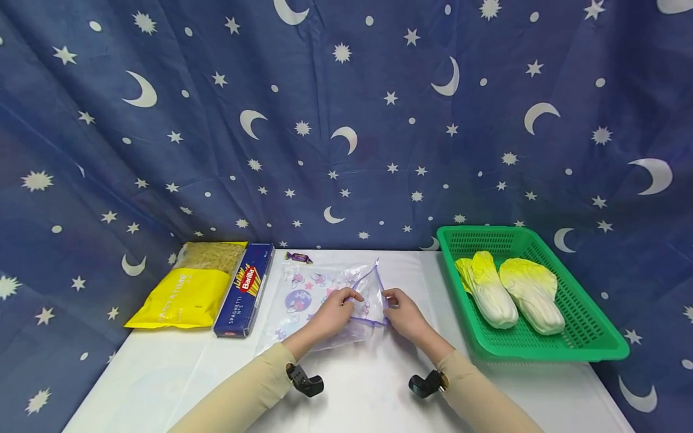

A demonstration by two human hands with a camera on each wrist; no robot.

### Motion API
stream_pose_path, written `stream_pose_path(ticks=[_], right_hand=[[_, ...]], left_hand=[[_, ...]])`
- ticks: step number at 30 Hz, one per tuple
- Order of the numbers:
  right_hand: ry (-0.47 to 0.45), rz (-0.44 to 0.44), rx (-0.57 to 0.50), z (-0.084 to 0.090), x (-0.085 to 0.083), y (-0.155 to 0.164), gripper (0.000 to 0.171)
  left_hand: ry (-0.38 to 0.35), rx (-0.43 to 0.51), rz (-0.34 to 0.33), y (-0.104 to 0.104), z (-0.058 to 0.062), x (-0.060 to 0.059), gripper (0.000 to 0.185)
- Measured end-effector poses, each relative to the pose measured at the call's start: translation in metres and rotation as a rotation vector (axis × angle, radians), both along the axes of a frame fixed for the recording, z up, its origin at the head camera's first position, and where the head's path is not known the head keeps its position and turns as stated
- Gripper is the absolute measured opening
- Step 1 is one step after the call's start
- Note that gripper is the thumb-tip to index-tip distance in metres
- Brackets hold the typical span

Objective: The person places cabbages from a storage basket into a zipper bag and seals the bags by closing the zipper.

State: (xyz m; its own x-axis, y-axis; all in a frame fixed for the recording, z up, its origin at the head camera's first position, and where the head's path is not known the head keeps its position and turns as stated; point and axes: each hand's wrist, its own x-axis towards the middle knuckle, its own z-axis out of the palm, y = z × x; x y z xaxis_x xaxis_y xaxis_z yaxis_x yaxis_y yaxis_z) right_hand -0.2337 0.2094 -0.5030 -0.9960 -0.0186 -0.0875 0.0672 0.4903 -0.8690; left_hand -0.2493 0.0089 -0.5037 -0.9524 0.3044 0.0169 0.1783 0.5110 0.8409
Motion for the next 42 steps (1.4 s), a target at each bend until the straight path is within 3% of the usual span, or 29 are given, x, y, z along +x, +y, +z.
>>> stream_pose_path(ticks=[5, 9, 13, 24, 30, 37, 42], right_hand=[[-0.022, 0.007, -0.073, -0.003, -0.003, -0.003, 0.052], [-0.029, -0.005, -0.107, -0.003, -0.005, -0.006, 0.06], [-0.031, -0.017, -0.106, -0.001, -0.006, -0.007, 0.067], [0.018, 0.008, -0.106, 0.025, -0.003, -0.009, 0.064], [0.022, 0.029, -0.074, 0.032, -0.002, -0.008, 0.063], [0.081, 0.03, 0.015, 0.039, -0.001, -0.009, 0.063], [0.094, 0.093, 0.035, 0.044, -0.001, -0.012, 0.076]], left_hand=[[-0.023, 0.036, -0.007, -0.002, -0.001, 0.0, 0.025], [0.009, 0.037, -0.037, -0.004, 0.002, 0.001, 0.025], [0.031, 0.017, -0.066, -0.008, 0.012, 0.003, 0.034], [-0.038, 0.024, -0.174, -0.022, 0.049, 0.008, 0.05], [0.008, -0.074, -0.194, -0.034, 0.062, 0.009, 0.055], [0.094, -0.271, -0.199, -0.045, 0.077, 0.01, 0.06], [0.099, -0.295, -0.211, -0.053, 0.082, 0.011, 0.06]])
